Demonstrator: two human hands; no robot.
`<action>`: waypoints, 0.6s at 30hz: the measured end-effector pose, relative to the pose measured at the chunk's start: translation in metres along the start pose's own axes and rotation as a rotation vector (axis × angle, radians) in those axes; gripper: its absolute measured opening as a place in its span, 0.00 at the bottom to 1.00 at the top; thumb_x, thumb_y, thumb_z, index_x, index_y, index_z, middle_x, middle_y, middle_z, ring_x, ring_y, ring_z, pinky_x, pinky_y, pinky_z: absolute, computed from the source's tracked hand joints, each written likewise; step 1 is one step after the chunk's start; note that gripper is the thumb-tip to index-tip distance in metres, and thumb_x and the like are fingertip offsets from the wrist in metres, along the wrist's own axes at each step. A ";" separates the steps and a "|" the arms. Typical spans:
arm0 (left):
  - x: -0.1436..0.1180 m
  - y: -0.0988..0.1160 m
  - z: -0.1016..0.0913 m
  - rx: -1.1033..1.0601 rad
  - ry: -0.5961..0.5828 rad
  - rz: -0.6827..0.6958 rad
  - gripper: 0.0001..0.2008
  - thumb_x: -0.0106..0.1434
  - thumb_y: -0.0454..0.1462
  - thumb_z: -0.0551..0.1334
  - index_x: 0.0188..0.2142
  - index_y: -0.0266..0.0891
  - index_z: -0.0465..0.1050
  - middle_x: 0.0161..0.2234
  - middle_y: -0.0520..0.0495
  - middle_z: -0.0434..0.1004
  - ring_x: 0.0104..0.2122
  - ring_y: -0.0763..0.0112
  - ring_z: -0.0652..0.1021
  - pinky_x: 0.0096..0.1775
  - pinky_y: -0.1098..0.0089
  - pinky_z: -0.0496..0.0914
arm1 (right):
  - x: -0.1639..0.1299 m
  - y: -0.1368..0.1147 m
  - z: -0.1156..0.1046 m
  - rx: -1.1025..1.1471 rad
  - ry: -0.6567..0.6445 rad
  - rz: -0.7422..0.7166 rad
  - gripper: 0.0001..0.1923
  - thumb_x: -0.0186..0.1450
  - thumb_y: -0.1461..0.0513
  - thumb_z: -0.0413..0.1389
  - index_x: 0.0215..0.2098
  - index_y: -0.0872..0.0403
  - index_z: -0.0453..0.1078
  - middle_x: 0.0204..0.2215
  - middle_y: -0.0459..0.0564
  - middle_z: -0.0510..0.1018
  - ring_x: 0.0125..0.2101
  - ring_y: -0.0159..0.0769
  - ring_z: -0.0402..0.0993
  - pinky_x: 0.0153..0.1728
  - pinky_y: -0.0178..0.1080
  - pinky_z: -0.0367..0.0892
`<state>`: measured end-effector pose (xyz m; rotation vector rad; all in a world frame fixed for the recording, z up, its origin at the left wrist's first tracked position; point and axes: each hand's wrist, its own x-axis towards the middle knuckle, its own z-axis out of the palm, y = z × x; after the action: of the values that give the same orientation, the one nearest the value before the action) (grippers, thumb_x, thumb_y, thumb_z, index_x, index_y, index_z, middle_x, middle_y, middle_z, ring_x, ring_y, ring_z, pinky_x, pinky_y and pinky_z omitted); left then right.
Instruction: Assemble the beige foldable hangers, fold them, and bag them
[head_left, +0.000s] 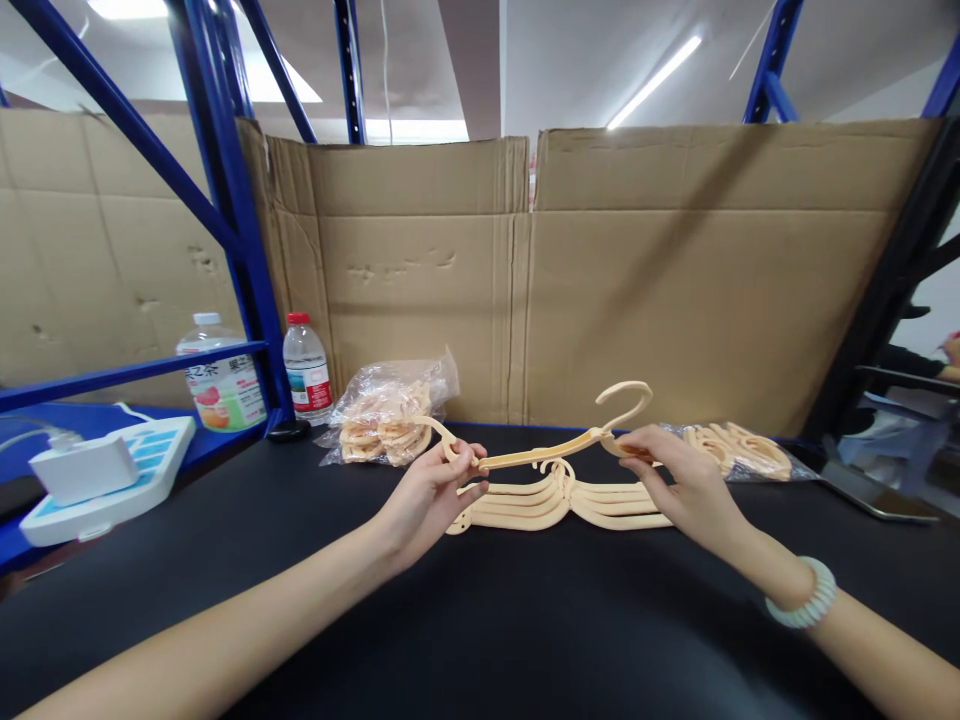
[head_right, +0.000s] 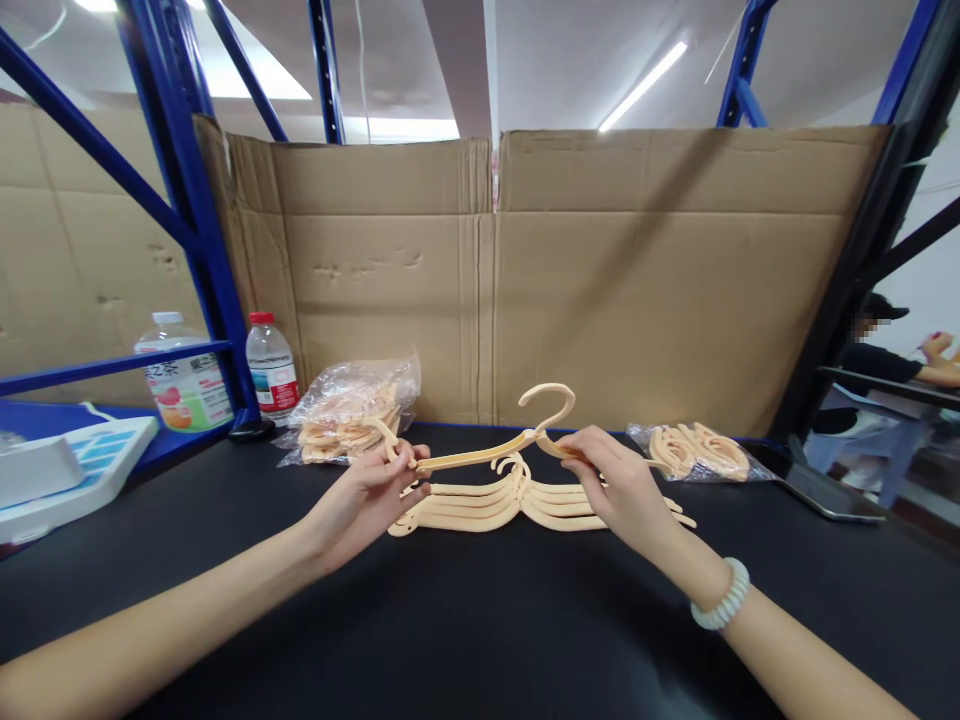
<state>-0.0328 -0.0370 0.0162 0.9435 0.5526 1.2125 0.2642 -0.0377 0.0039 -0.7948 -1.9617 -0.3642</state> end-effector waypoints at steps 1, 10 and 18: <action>-0.001 0.000 0.001 -0.003 -0.002 -0.009 0.07 0.56 0.29 0.66 0.26 0.35 0.68 0.38 0.48 0.69 0.33 0.73 0.72 0.40 0.69 0.72 | 0.001 -0.001 -0.001 -0.005 0.002 -0.001 0.07 0.67 0.67 0.50 0.42 0.53 0.67 0.33 0.50 0.75 0.33 0.35 0.74 0.34 0.36 0.72; -0.003 -0.002 0.002 -0.033 -0.042 -0.040 0.07 0.59 0.28 0.62 0.25 0.34 0.67 0.34 0.47 0.70 0.31 0.73 0.73 0.38 0.70 0.74 | 0.002 -0.006 -0.002 -0.023 -0.014 -0.046 0.08 0.66 0.69 0.50 0.41 0.54 0.67 0.34 0.51 0.76 0.34 0.35 0.74 0.34 0.36 0.72; -0.001 -0.003 0.005 -0.036 0.076 -0.043 0.11 0.59 0.24 0.58 0.22 0.32 0.67 0.30 0.46 0.73 0.28 0.73 0.75 0.37 0.71 0.75 | -0.002 -0.006 -0.001 0.006 -0.016 -0.060 0.11 0.66 0.70 0.49 0.44 0.55 0.68 0.35 0.52 0.76 0.36 0.36 0.73 0.35 0.38 0.72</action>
<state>-0.0273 -0.0394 0.0160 0.8535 0.6067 1.2193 0.2612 -0.0432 0.0031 -0.7383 -2.0039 -0.3882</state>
